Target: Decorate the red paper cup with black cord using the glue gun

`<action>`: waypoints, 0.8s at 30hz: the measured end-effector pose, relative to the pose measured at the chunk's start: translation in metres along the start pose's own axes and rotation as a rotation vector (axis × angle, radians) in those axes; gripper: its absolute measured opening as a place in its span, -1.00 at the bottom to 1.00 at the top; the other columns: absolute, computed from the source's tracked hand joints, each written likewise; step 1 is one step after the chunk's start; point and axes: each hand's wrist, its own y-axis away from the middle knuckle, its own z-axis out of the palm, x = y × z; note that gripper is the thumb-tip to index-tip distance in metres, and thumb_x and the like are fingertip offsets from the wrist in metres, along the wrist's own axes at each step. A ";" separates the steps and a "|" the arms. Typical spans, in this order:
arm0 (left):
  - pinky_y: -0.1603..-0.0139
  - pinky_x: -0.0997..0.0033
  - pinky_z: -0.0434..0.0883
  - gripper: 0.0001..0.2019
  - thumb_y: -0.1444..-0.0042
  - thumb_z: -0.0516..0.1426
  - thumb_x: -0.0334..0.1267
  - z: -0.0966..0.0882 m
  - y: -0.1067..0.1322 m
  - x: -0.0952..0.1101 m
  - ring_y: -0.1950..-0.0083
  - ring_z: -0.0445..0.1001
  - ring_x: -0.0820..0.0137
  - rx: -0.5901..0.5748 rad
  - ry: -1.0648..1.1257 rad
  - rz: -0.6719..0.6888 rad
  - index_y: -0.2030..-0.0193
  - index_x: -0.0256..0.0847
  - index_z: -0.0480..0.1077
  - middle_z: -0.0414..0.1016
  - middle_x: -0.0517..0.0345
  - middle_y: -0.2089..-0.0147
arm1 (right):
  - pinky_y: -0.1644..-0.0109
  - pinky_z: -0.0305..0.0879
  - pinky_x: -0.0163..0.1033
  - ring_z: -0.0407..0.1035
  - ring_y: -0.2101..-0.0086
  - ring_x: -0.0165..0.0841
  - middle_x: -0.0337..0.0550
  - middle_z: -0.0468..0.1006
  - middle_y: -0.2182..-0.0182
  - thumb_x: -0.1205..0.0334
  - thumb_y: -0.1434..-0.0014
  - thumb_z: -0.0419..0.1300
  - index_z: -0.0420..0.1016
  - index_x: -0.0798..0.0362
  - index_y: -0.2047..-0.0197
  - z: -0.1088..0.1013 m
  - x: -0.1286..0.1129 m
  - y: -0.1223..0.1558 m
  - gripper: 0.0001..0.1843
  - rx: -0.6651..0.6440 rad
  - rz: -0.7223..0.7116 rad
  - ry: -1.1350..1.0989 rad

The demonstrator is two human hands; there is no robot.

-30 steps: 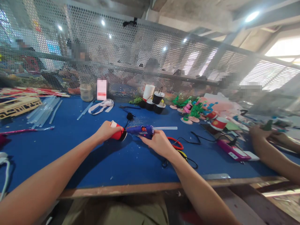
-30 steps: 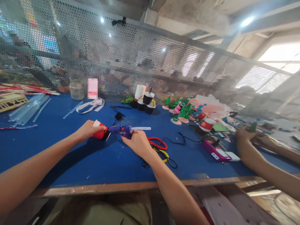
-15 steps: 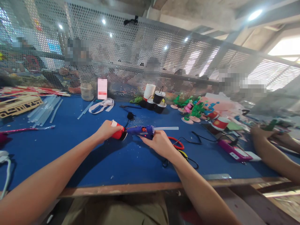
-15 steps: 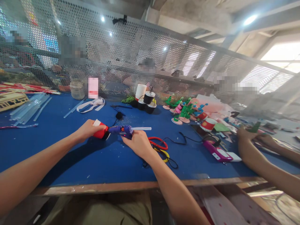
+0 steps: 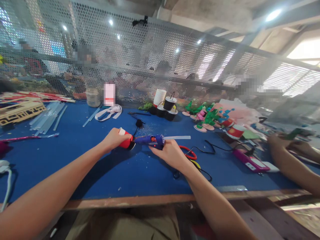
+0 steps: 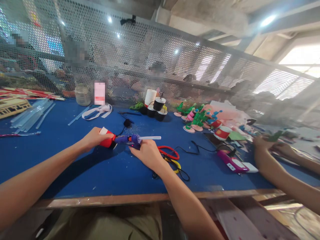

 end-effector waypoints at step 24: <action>0.60 0.54 -0.02 -0.68 0.27 0.16 -0.06 -0.008 0.000 0.001 0.63 0.06 0.58 -0.155 -0.056 0.123 0.70 -0.27 0.21 0.13 0.32 0.71 | 0.54 0.15 -0.32 0.24 0.71 -0.41 -0.31 0.28 0.83 0.15 0.03 0.11 0.26 0.05 0.63 -0.003 0.005 -0.007 -0.76 -0.079 0.195 -0.133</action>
